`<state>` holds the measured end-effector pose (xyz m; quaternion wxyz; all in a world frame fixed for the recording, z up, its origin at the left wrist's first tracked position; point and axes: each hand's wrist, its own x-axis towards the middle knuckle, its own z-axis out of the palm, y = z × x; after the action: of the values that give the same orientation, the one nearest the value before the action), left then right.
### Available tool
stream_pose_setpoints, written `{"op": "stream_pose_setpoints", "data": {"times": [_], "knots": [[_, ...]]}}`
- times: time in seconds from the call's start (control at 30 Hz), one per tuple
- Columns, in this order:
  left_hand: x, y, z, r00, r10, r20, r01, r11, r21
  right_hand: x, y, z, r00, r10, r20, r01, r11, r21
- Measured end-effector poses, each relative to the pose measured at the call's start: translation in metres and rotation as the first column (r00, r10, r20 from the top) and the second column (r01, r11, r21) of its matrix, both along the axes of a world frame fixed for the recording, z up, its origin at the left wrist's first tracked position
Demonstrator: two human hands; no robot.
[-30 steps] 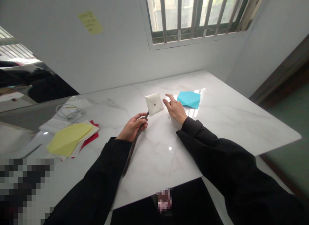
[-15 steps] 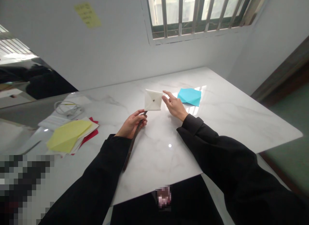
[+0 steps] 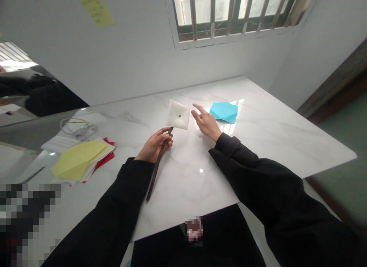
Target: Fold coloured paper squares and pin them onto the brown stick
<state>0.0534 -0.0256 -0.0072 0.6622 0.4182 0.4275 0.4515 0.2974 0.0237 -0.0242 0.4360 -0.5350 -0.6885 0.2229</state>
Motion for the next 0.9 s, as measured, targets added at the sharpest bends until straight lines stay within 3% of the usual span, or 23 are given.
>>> {"op": "stream_pose_setpoints", "data": {"times": [0.2,0.43,0.67,0.9], "knots": [[0.0005,0.0002,-0.0001,1.0,-0.009,0.016,0.009,1.0,0.0,0.0006,0.0035,-0.003,0.993,0.011,0.117,-0.004,0.998,-0.062],[-0.0001,0.0,0.0001,1.0,-0.01,-0.024,0.01,1.0,0.006,0.0005,-0.0002,0.0013,1.0,-0.003,0.01,0.003,1.0,0.024],[0.0,-0.0005,0.0005,1.0,-0.019,-0.014,0.019,1.0,0.008,0.0029,0.0042,-0.0023,0.991,-0.018,0.136,0.036,0.991,-0.127],[-0.0006,0.0015,-0.0021,0.999,-0.019,-0.028,0.019,1.0,0.015,0.0011,0.0001,0.0018,0.999,-0.03,0.021,0.03,1.0,0.008]]}}
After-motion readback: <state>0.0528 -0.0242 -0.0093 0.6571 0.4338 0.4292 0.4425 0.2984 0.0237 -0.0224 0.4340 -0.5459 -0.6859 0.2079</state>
